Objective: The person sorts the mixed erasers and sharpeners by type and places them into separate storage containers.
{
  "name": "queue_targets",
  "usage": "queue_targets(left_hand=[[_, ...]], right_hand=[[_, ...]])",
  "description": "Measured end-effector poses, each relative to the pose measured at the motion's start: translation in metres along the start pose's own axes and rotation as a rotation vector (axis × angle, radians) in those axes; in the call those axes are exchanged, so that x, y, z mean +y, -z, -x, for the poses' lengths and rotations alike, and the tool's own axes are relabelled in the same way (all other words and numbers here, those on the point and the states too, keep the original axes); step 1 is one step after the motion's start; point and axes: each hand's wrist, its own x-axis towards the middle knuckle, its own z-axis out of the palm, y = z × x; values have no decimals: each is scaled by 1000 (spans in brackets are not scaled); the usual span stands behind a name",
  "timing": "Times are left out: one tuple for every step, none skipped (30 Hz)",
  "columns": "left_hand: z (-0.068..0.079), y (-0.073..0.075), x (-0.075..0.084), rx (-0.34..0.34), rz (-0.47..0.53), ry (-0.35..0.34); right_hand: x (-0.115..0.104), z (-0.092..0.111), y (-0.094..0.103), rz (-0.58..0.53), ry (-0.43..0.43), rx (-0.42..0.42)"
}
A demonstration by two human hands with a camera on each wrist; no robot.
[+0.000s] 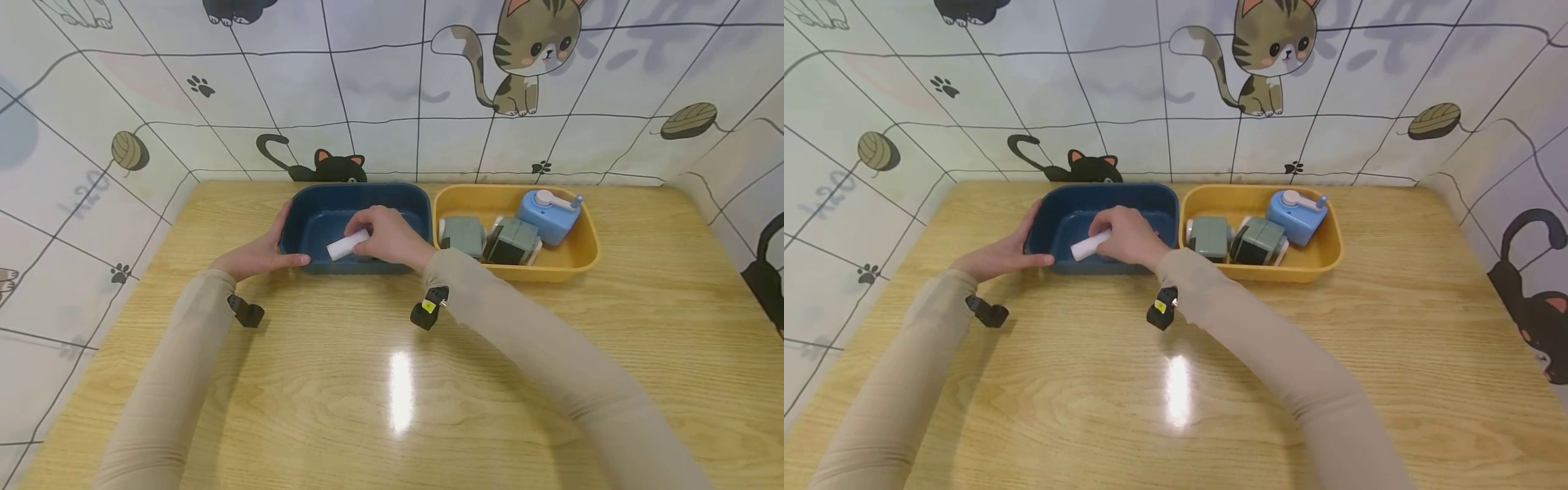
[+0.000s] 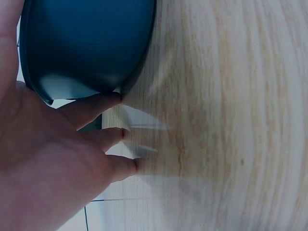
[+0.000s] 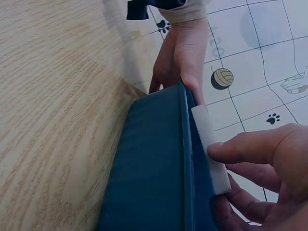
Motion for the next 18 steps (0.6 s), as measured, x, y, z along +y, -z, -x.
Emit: queue_targets(left_hand=[[0, 0, 0, 0, -3, 0], [0, 0, 0, 0, -4, 0], [0, 0, 0, 0, -5, 0], [0, 0, 0, 0, -4, 0], [0, 0, 0, 0, -4, -2], [0, 0, 0, 1, -4, -4], [0, 0, 0, 2, -4, -5], [0, 0, 0, 2, -3, -6], [0, 0, 0, 2, -3, -5], [0, 0, 0, 1, -3, -4], [0, 0, 1, -1, -3, -2], [0, 0, 2, -2, -1, 0], [2, 0, 6, -7, 2, 2], [3, 0, 7, -8, 2, 1], [3, 0, 7, -7, 3, 0], [3, 0, 7, -8, 6, -2], [3, 0, 7, -8, 8, -5], [3, 0, 6, -7, 10, -8]], right_hand=[[0, -1, 0, -4, -8, -9], [0, -2, 0, -8, -15, -19], [0, -3, 0, -11, -24, -28], [0, -5, 0, -12, -31, -37], [1, -6, -1, -13, -39, -45], [1, -7, -1, -13, -47, -48], [1, -7, -1, -11, -53, -48], [1, -8, -1, -9, -60, -44], [1, -9, -1, -6, -69, -39], [1, -9, -2, -2, -77, -32], [1, -10, -1, -1, -87, -26], [1, -10, -1, 2, -95, -19], [1, -11, -2, 6, -100, -13], [1, -12, -2, 7, -106, -9], [1, -13, -2, 8, -111, -5], [1, -14, -3, 9, -111, -3], [2, -16, -3, 10, -111, -2], [2, -17, -4, 12, -110, -2]])
